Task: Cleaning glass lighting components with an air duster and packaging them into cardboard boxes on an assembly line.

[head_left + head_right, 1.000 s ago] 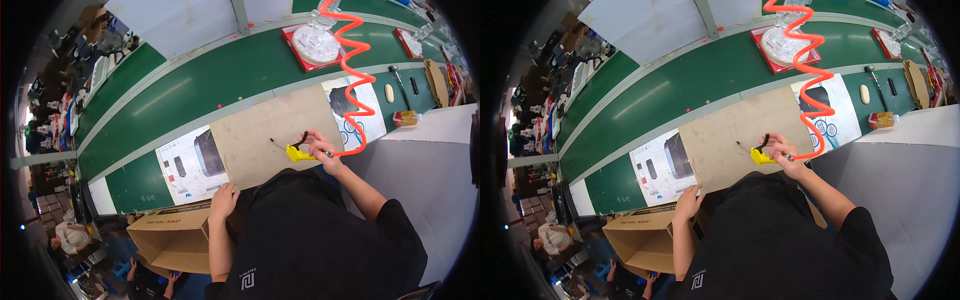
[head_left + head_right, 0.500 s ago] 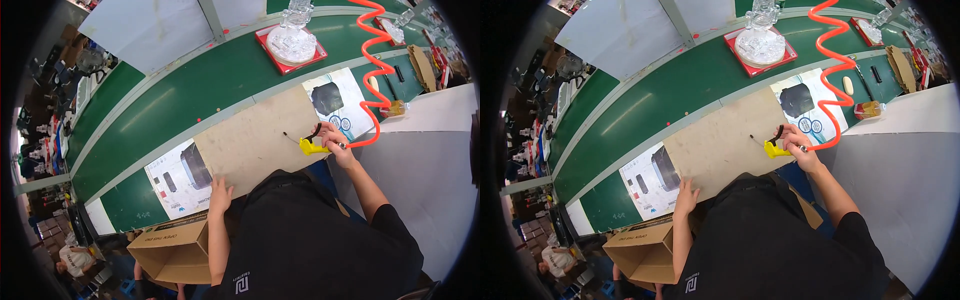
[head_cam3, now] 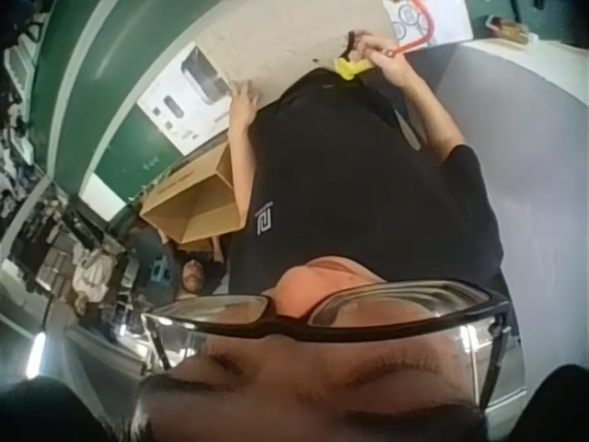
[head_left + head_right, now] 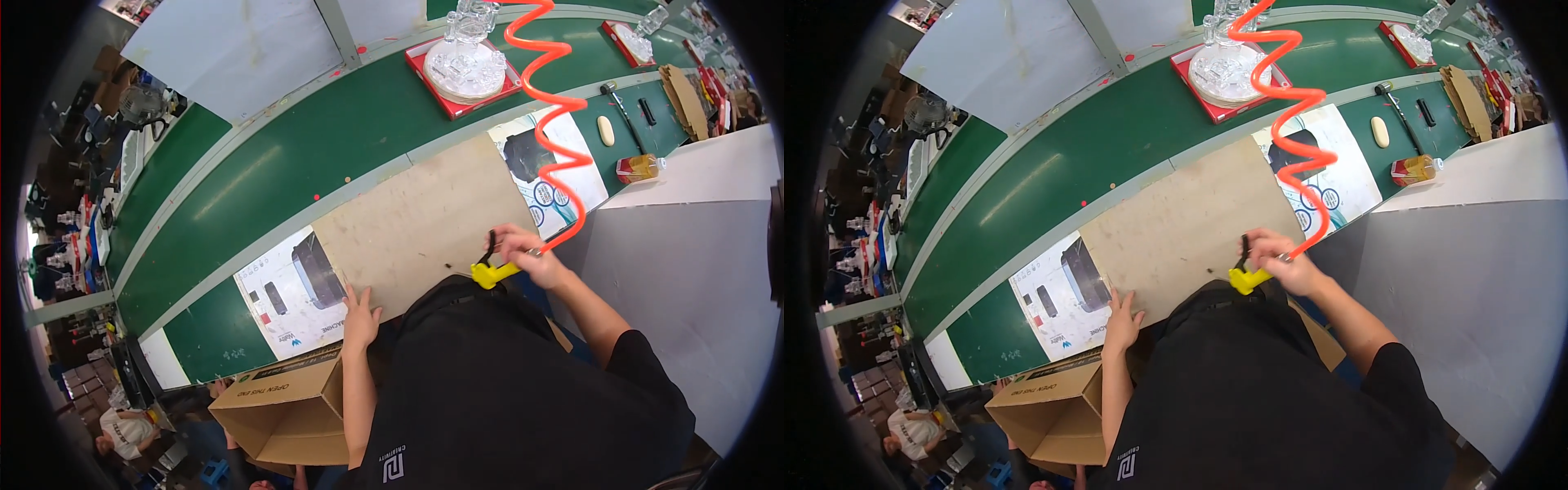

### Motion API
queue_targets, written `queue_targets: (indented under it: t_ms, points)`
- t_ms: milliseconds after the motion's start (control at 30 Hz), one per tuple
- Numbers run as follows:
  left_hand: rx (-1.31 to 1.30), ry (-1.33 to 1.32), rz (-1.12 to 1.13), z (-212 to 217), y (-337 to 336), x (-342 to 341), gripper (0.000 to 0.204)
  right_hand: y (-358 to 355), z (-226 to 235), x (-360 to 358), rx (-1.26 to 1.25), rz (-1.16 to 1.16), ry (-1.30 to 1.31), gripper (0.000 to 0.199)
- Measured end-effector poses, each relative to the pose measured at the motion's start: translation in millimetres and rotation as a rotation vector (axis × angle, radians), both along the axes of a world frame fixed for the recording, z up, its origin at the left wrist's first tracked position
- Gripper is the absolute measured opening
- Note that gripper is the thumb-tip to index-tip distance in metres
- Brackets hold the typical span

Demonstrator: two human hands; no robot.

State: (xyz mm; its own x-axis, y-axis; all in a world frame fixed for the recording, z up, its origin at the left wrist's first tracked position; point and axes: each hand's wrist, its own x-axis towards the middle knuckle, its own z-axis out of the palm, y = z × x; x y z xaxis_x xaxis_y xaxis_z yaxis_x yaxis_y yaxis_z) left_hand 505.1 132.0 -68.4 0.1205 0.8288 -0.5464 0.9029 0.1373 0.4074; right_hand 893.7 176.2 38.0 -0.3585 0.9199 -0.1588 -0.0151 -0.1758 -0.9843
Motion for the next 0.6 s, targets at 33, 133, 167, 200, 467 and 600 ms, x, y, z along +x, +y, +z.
queue_targets:
  t_ms: [33, 133, 167, 200, 467, 600]
  points:
    - [0.0, -0.006, -0.001, -1, -1, 0, 0.06, 1, 4, 11, -0.052, -0.052, 0.002, 0.008]
    - [0.0, -0.003, 0.0, -3, -3, -3, 0.06, 6, 16, 41, -0.162, -0.109, -0.069, 0.011]
    - [-0.011, 0.01, 0.009, -3, -3, -3, 0.06, 8, 19, 49, -0.176, -0.116, -0.077, 0.011]
    - [-0.022, 0.022, 0.015, -3, -3, -3, 0.06, 9, 19, 54, -0.193, -0.122, -0.063, 0.011]
    - [0.004, -0.003, 0.039, -6, -6, 0, 0.061, 12, 29, 30, -0.319, 0.045, 0.081, 0.016]
    - [0.009, 0.0, 0.037, -4, -6, 3, 0.062, 9, 4, 13, -0.259, 0.081, 0.283, 0.008]
